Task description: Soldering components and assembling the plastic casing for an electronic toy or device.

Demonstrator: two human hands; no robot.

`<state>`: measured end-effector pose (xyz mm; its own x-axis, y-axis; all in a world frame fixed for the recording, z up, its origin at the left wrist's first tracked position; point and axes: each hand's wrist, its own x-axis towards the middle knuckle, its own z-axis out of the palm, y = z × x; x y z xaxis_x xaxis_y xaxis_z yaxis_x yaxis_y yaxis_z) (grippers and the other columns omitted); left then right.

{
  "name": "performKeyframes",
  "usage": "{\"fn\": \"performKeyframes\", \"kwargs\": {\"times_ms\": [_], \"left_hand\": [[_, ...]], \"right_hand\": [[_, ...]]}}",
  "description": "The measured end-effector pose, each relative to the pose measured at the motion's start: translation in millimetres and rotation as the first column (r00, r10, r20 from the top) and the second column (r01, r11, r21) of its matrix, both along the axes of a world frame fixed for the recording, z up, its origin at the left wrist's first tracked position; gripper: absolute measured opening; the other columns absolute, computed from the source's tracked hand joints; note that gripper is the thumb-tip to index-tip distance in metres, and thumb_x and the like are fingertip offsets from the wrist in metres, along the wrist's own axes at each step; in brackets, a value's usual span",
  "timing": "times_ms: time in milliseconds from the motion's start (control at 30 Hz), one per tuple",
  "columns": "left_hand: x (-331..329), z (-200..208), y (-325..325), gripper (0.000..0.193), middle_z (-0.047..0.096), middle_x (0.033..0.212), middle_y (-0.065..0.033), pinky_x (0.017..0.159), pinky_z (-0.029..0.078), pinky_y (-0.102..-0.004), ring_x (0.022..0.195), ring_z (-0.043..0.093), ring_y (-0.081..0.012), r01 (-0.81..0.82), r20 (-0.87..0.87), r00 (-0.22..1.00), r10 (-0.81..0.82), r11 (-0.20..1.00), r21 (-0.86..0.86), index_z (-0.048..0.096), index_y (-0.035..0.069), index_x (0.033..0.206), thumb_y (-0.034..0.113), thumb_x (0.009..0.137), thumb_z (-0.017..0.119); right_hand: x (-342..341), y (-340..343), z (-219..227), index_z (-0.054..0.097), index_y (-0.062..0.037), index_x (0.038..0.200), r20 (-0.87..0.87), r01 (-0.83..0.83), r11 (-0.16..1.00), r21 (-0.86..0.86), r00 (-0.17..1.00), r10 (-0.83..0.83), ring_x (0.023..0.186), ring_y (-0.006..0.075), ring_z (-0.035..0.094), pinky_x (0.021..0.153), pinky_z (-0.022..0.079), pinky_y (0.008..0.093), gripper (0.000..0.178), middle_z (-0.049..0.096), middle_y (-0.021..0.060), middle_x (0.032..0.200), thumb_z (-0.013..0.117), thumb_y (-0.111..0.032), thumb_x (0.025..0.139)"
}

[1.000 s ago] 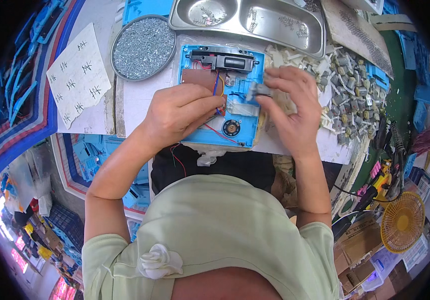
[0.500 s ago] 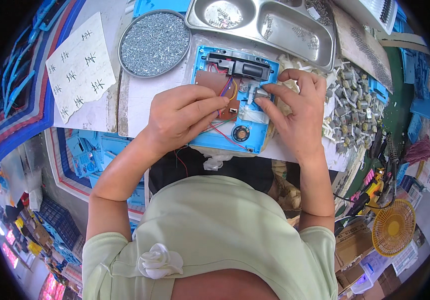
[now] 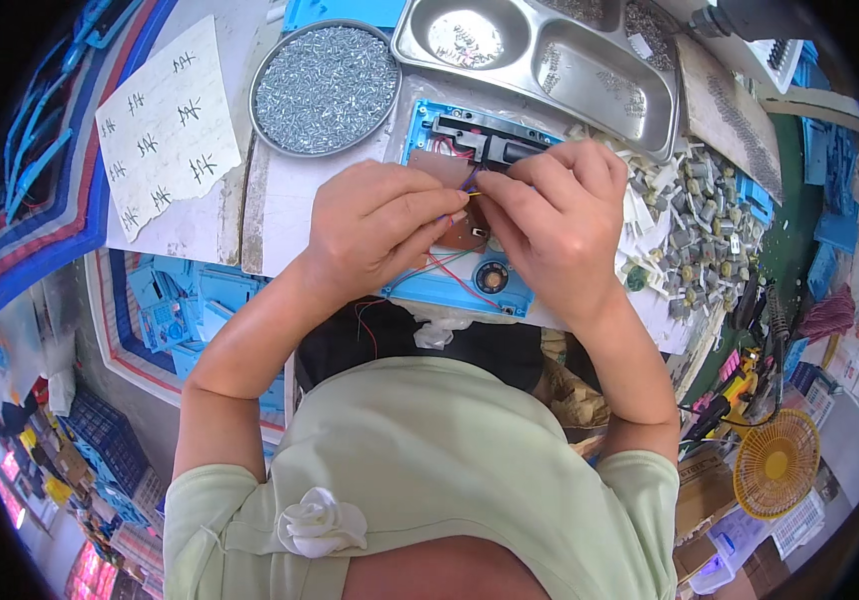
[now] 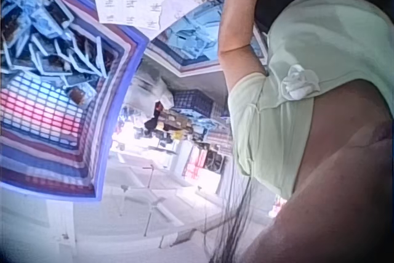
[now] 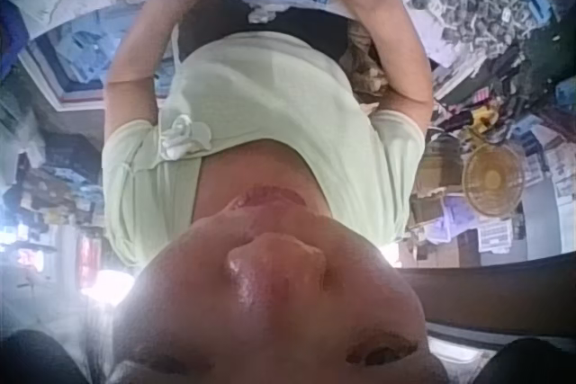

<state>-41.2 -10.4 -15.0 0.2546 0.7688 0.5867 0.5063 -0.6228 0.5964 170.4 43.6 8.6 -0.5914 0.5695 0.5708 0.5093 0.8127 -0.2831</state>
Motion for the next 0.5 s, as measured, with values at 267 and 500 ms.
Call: {"fn": "performKeyframes", "kwargs": {"times_ms": [267, 500], "left_hand": [[-18, 0, 9, 0.019, 0.069, 0.086, -0.0038, 0.079, 0.046, -0.0376, 0.079, 0.064, -0.0248, -0.125, -0.189, 0.973, 0.135, 0.990, 0.065, 0.073, 0.009, 0.094, 0.011, 0.077, 0.082], [19, 38, 9, 0.024, 0.069, 0.102, -0.0089, 0.079, 0.052, -0.0352, 0.082, 0.065, -0.0247, -0.371, 0.037, 0.928, 0.370, 0.928, 0.023, 0.070, 0.006, 0.109, -0.001, 0.085, 0.072]], "right_hand": [[12, 0, -2, 0.071, -0.0112, 0.089, -0.073, 0.078, 0.995, -0.055, 0.994, -0.082, 0.082, 0.0220, 0.059, 0.083, 0.041, 0.0394, 0.022, 0.067, -0.0004, 0.080, 0.081, -0.007, 0.069], [18, -2, 0, 0.075, -0.0093, 0.088, -0.252, 0.074, 0.956, -0.285, 0.956, -0.149, 0.076, 0.0217, 0.062, 0.077, 0.044, 0.0350, 0.017, 0.072, 0.0015, 0.079, 0.083, -0.005, 0.073]]}}
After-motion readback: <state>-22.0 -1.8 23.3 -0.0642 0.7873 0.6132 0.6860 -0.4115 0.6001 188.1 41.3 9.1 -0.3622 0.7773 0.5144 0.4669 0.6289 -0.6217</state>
